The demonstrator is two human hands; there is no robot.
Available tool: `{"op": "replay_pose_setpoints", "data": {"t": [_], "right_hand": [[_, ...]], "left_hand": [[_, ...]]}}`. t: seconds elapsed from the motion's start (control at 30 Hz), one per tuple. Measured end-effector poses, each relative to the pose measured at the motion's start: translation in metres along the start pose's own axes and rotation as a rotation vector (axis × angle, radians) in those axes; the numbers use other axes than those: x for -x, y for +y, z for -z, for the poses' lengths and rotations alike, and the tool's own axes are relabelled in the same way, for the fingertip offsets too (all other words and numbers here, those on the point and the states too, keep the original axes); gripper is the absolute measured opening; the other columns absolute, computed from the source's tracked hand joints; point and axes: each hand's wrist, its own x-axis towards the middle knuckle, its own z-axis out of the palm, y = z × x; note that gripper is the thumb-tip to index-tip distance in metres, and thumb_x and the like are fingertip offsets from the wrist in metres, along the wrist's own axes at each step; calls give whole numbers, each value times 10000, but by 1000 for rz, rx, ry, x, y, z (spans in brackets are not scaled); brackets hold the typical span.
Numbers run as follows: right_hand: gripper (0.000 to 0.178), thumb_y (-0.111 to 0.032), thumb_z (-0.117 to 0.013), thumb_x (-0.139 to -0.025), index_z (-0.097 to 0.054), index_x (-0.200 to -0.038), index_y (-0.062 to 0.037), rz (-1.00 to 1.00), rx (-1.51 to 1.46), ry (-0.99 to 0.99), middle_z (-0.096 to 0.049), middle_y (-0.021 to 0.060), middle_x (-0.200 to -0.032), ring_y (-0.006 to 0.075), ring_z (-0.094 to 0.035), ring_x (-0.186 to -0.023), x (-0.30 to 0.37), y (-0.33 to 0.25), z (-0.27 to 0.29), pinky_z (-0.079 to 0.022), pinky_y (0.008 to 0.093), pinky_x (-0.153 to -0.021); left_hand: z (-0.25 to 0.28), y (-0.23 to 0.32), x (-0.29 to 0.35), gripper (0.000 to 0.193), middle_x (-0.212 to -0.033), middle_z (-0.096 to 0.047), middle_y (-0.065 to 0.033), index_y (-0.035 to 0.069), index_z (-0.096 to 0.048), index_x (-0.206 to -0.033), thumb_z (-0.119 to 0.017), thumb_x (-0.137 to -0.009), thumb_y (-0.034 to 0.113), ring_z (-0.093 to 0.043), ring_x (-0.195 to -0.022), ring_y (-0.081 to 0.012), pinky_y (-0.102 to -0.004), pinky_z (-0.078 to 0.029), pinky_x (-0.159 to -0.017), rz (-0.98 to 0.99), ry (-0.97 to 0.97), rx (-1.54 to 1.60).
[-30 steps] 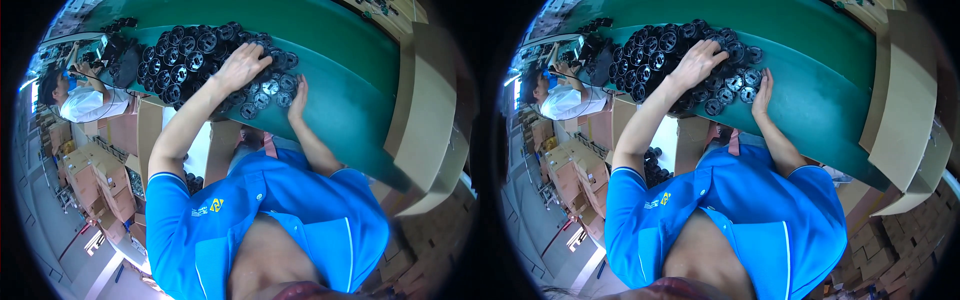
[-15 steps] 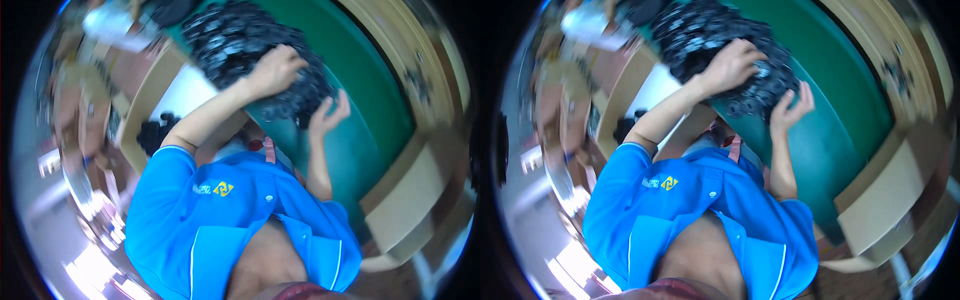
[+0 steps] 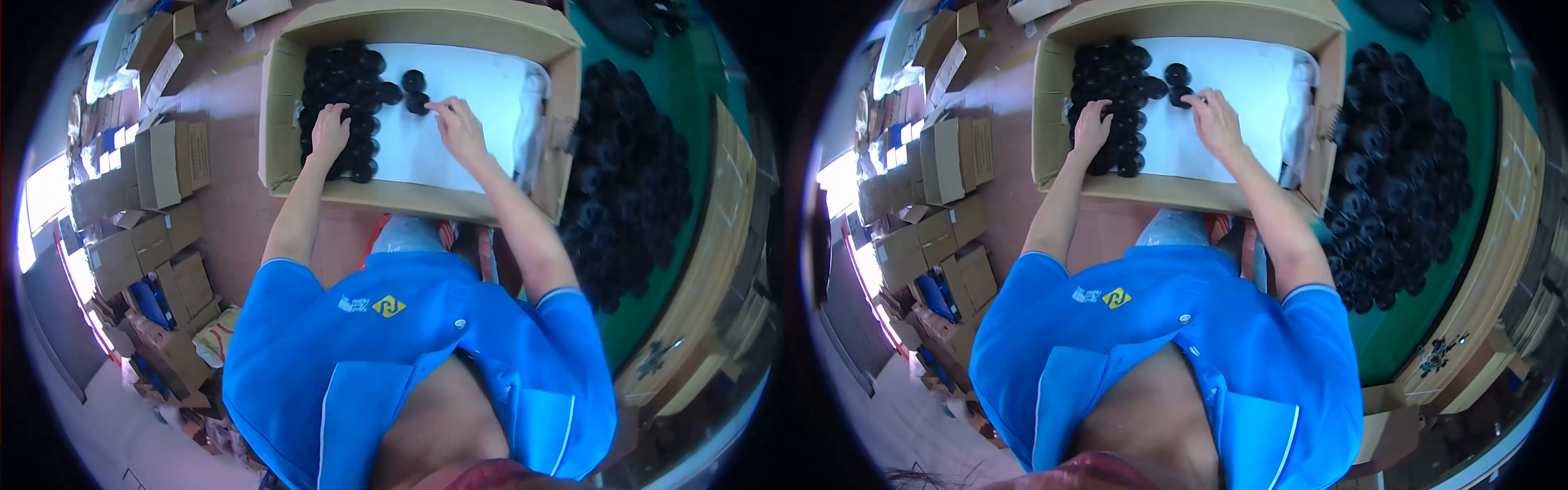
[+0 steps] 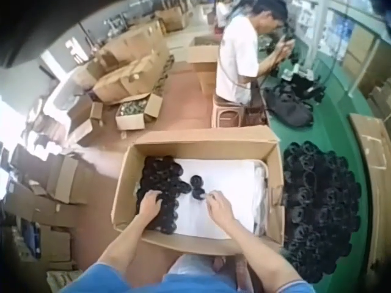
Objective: The worker assembles electronic components and sorts them into boxes on a production line.
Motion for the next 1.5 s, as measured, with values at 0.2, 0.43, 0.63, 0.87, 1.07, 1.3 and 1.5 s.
{"op": "replay_pose_setpoints", "data": {"t": [0.2,0.43,0.63,0.87,1.07,1.3,1.5], "right_hand": [[342,-118,-561,-898,-638,-1215,-220,506,490,-274,-542,66,-1191,238,-536,-1090,-103,19,-63,-428,327,-948],[210,-138,-557,-911,-684,-1075,-169,478,550,-360,-556,87,-1148,248,-569,-1003,-118,28,-97,-449,343,-923],[152,-158,-571,-904,-701,-973,-124,418,505,-279,-585,109,-1079,260,-596,-923,-112,27,-101,-473,368,-877],[158,-182,-572,-892,-694,-928,-89,178,515,-209,-615,133,-962,292,-618,-845,-101,14,-105,-494,388,-817],[105,-159,-604,-789,-634,-709,-98,102,294,-2,-583,106,-663,319,-597,-724,-100,18,-118,-490,449,-708],[101,-141,-586,-864,-665,-846,-81,14,357,-44,-632,123,-861,307,-637,-811,-57,28,-88,-509,391,-789],[187,-60,-696,-769,-700,-953,-91,-266,30,467,-616,71,-848,260,-607,-783,82,-35,65,-514,370,-754]], "left_hand": [[5,-43,-42,415,-1185,-577,-96,113,-608,-1247,-632,-839,42,-568,-1054,-301,-370,-475,-929,-329,85,37],[3,-49,-122,440,-1242,-551,-92,129,-588,-1285,-589,-855,36,-552,-1089,-306,-379,-470,-946,-356,80,-37],[-7,-68,-168,403,-1229,-549,-75,134,-598,-1259,-551,-868,51,-550,-1122,-287,-380,-468,-955,-654,-59,-252],[-5,-76,-196,306,-1201,-585,-71,170,-651,-1177,-484,-920,179,-548,-1184,-275,-397,-413,-1062,-824,-260,-395],[-30,-73,-216,339,-1189,-624,-115,150,-654,-1152,-567,-827,117,-587,-1131,-323,-416,-466,-988,-1015,-63,-361],[-3,-62,-211,349,-901,-559,-142,86,-634,-1164,-546,-831,31,-539,-849,-341,-436,-462,-816,-1093,-97,-401],[48,20,-176,276,-890,-583,-98,110,-649,-1149,-600,-890,29,-549,-818,-301,-402,-465,-790,-1019,32,-284]]}}
